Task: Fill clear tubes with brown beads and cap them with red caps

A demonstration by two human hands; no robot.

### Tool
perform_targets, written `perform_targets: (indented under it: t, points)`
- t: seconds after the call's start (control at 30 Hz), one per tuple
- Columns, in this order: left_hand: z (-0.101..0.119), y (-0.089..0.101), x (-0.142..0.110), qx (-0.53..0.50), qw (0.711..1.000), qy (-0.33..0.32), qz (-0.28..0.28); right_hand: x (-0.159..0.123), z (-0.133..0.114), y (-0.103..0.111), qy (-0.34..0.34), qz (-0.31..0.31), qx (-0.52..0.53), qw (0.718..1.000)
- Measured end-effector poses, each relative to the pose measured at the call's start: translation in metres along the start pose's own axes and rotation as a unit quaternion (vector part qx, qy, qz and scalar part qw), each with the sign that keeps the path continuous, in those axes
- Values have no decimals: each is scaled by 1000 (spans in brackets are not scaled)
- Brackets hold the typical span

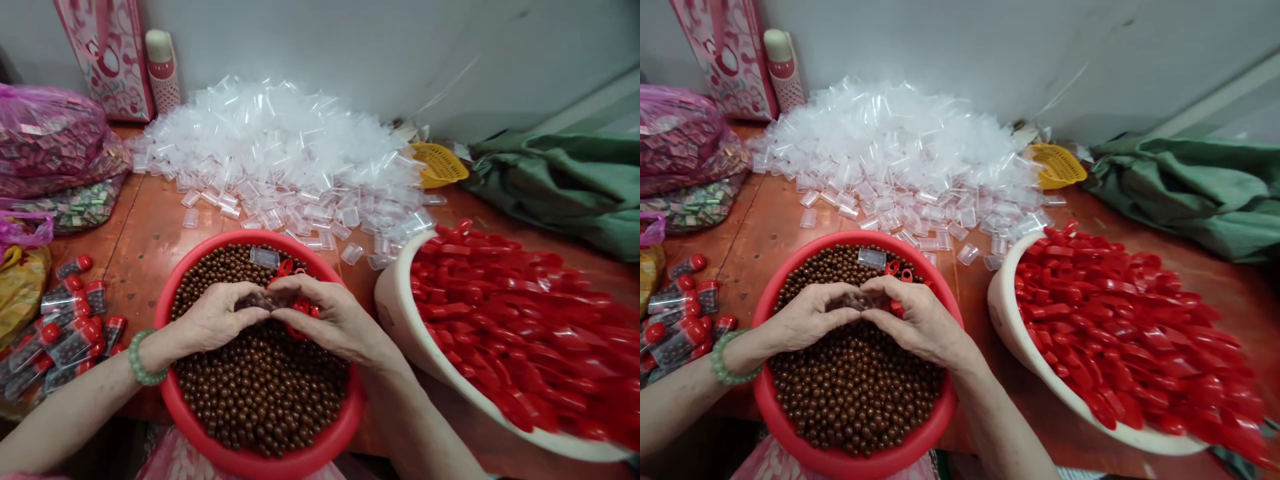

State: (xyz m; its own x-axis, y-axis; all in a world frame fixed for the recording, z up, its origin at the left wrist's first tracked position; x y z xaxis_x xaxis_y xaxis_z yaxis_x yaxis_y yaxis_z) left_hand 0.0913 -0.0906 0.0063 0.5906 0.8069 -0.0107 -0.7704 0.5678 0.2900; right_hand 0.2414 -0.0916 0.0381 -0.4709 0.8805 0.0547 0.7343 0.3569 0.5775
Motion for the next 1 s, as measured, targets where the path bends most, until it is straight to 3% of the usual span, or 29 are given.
perform_targets:
  t: [0.1, 0.23, 0.4, 0.57, 0.7, 0.83, 0.9, 1.0]
  points:
    - [7, 13, -10, 17, 998, -3, 66, 13, 10, 7, -36, -5, -9, 999]
    - [22, 27, -25, -16, 993, -47, 111, 30, 28, 23, -77, 44, -147, 985]
    - [25, 26, -40, -13, 995, -84, 54, 22, 49, 35, -152, 31, -255, 955]
    - [2, 27, -42, -59, 989, -1, 139, 11, 54, 26, -157, -6, -339, 927]
    - [-1, 19, -36, -170, 975, 20, 141, 13, 52, 14, -153, 15, -436, 887]
    - [-3, 16, -33, -302, 939, 40, 159, 14, 51, 5, -178, 4, -486, 855]
    - [-6, 15, -34, -334, 928, 47, 158, 12, 49, 4, -175, 20, -458, 871]
    - [-12, 15, -37, -364, 919, 50, 144, 8, 44, 10, -137, 98, -309, 936]
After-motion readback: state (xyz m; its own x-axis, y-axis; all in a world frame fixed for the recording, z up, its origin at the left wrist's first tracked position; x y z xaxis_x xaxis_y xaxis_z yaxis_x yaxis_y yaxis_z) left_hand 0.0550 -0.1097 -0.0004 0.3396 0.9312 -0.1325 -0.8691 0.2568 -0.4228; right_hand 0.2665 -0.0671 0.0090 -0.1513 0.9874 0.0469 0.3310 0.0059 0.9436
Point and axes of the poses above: each hand's wrist, its own x-axis towards the middle knuckle, its own y-axis out of the back of the hand, z = x × y, the point moved 5 cm from there along x, towards the middle knuckle, and after that the axes turned 9 degrees about -y, right-handed, at the moved point
